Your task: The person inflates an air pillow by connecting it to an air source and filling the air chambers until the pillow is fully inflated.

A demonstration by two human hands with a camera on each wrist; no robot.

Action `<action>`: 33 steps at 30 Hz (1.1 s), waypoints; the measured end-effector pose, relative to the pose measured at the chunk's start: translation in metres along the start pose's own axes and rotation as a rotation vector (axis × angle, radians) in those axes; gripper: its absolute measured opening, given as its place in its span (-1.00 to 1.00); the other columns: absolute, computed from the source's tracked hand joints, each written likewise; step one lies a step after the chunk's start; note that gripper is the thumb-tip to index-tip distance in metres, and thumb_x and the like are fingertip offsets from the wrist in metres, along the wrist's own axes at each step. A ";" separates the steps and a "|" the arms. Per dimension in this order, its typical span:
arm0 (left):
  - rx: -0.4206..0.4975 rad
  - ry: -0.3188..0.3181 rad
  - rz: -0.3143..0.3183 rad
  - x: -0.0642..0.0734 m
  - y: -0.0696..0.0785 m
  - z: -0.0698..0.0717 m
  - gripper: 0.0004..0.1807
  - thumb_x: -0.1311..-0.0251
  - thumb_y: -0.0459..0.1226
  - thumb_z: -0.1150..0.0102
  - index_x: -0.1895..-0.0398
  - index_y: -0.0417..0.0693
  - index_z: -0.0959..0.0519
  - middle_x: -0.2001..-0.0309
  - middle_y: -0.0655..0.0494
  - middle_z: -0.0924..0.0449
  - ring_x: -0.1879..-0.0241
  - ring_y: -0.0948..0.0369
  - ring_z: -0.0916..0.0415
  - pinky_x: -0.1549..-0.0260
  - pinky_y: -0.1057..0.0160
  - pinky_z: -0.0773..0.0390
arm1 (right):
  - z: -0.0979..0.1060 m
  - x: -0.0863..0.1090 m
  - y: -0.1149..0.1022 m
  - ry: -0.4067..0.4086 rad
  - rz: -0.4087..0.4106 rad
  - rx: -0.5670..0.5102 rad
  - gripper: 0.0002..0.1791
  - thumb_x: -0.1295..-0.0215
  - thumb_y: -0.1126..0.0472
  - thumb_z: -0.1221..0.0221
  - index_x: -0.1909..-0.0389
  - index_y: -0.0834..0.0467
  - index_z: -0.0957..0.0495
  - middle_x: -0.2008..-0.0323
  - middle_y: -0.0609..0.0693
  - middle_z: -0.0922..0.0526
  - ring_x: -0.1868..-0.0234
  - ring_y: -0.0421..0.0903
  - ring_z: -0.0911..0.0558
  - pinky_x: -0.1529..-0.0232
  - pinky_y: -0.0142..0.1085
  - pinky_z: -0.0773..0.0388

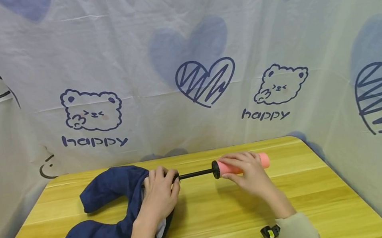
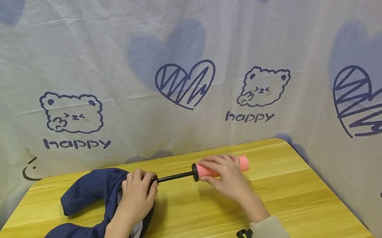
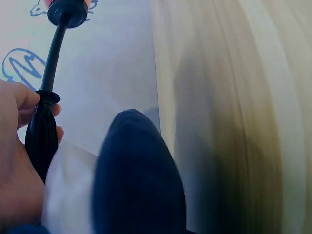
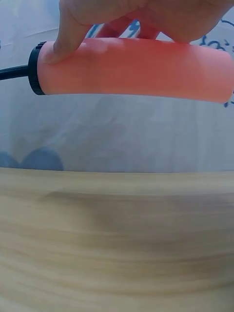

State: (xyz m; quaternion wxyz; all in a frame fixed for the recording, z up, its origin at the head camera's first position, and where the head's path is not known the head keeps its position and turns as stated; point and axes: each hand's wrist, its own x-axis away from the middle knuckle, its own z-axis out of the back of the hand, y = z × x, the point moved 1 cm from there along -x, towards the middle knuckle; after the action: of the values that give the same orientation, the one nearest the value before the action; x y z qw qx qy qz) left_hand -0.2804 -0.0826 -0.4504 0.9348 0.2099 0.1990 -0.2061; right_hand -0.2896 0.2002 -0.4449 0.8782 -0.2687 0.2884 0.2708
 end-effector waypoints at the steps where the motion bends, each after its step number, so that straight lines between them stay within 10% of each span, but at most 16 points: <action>1: -0.001 -0.008 -0.002 0.000 0.002 -0.002 -0.80 -0.56 -0.21 -0.06 -0.06 -0.02 -0.62 0.07 -0.01 -0.40 0.11 0.01 -0.23 0.10 0.01 -0.20 | -0.002 0.000 -0.002 -0.003 0.014 0.003 -0.49 -0.11 0.13 -0.55 -0.12 0.07 -0.74 -0.11 0.01 -0.73 -0.15 0.11 -0.60 -0.24 0.25 -0.23; 14: 0.007 -0.036 -0.039 0.001 0.027 -0.020 -0.84 -0.59 -0.20 -0.01 0.02 -0.01 -0.59 0.13 0.02 -0.36 0.16 0.05 -0.20 0.19 0.09 -0.13 | -0.031 -0.003 -0.038 0.073 0.201 0.100 -0.51 -0.12 -0.02 -0.48 -0.07 0.09 -0.77 -0.02 0.05 -0.77 0.02 0.09 -0.64 -0.01 0.19 -0.38; 33: 0.052 -0.045 -0.015 0.001 0.014 -0.013 -0.81 -0.57 -0.19 -0.07 -0.04 0.00 -0.62 0.07 0.03 -0.40 0.09 0.03 -0.24 0.10 0.04 -0.19 | -0.024 -0.002 -0.032 0.021 0.085 0.068 -0.51 -0.11 -0.01 -0.53 -0.09 0.02 -0.76 -0.06 -0.03 -0.76 -0.10 0.07 -0.63 -0.18 0.20 -0.34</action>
State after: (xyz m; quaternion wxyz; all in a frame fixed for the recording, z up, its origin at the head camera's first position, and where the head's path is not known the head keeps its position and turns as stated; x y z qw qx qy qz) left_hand -0.2770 -0.0653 -0.4569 0.9317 0.2279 0.1740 -0.2231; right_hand -0.2796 0.1619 -0.4502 0.8716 -0.2290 0.3178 0.2949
